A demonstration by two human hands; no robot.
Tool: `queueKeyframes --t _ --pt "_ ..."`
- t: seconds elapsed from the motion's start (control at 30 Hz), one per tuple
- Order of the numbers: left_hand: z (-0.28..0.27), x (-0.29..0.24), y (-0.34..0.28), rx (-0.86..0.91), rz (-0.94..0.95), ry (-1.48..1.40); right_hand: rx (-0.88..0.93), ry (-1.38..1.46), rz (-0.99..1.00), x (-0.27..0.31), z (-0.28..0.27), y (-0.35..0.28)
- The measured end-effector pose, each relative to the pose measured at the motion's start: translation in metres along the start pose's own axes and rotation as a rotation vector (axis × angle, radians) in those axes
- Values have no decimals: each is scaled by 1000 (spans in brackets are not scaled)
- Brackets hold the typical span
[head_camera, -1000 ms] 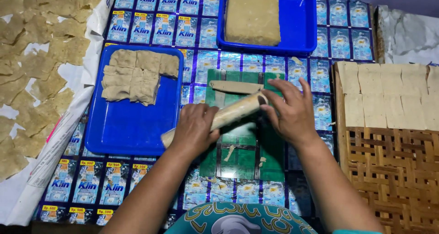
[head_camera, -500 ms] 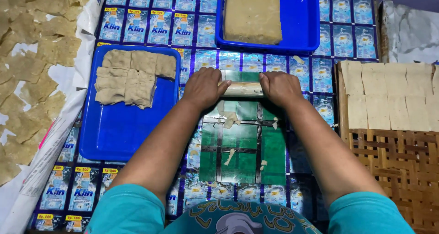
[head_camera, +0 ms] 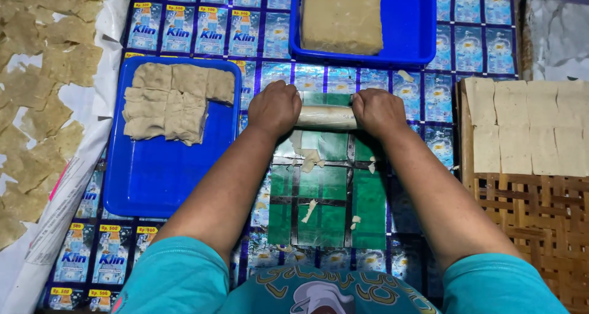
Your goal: Flattening, trimming, and arranging thin dough wrappers for food preparation at a floor-level workstation.
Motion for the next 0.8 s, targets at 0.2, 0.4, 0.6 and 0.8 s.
queueKeyframes --t 0.2,0.4,0.6,0.8 --pt "-2 -6 -5 -42 -33 -13 11 77 45 7 -7 -5" --pt "8 -6 -13 -97 -22 19 26 102 40 3 -2 -10" --pt "19 -8 -26 -319 48 73 32 96 30 8 -4 -20" --pt "18 -17 -54 -532 114 137 -315 -110 -145 21 1 -48"
Point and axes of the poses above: each hand's wrist, its own y-axis towards the middle knuckle, its own z-axis out of the palm, x = y × z, the point moved 1 cm from there along y, towards the middle knuckle, and after that the axes turned 3 degrees about -z, right-handed, at the moved point
